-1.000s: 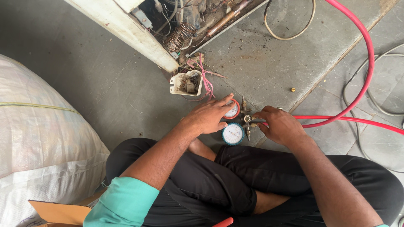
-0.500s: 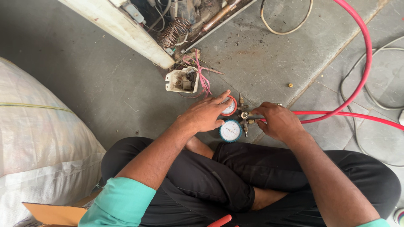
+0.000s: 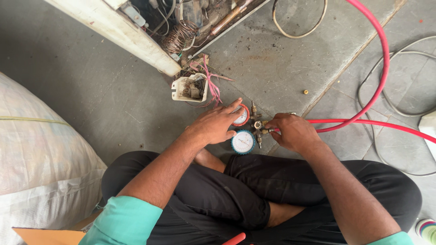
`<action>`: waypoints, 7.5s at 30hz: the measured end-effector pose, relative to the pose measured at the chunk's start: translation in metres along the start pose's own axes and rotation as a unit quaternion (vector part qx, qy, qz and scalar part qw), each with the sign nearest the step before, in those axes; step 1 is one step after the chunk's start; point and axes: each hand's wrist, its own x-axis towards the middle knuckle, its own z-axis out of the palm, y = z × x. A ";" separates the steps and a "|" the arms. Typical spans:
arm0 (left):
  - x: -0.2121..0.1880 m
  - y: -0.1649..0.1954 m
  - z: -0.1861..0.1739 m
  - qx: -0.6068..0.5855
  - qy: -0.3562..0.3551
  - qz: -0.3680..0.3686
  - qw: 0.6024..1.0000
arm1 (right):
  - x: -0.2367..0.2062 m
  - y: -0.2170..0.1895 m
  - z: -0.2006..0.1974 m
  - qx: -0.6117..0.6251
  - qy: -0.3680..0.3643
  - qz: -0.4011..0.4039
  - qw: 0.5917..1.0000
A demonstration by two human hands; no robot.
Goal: The person sits on the floor in front of an open refrigeration unit and adjusts a manifold gauge set with red hoses connected to the unit's service port. They turn the gauge valves, then attach a refrigerant can to the hose using pliers and open its valve, monitoring the gauge dials.
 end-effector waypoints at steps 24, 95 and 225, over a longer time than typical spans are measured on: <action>0.000 0.003 -0.003 -0.001 -0.004 0.002 1.000 | 0.002 -0.002 0.014 -0.044 0.009 -0.014 0.999; 0.001 0.013 -0.012 0.009 0.005 0.013 1.000 | 0.001 0.002 0.010 -0.046 0.016 -0.010 0.999; 0.003 0.020 -0.015 0.025 -0.029 -0.022 0.999 | 0.004 0.006 0.013 -0.024 0.008 -0.002 1.000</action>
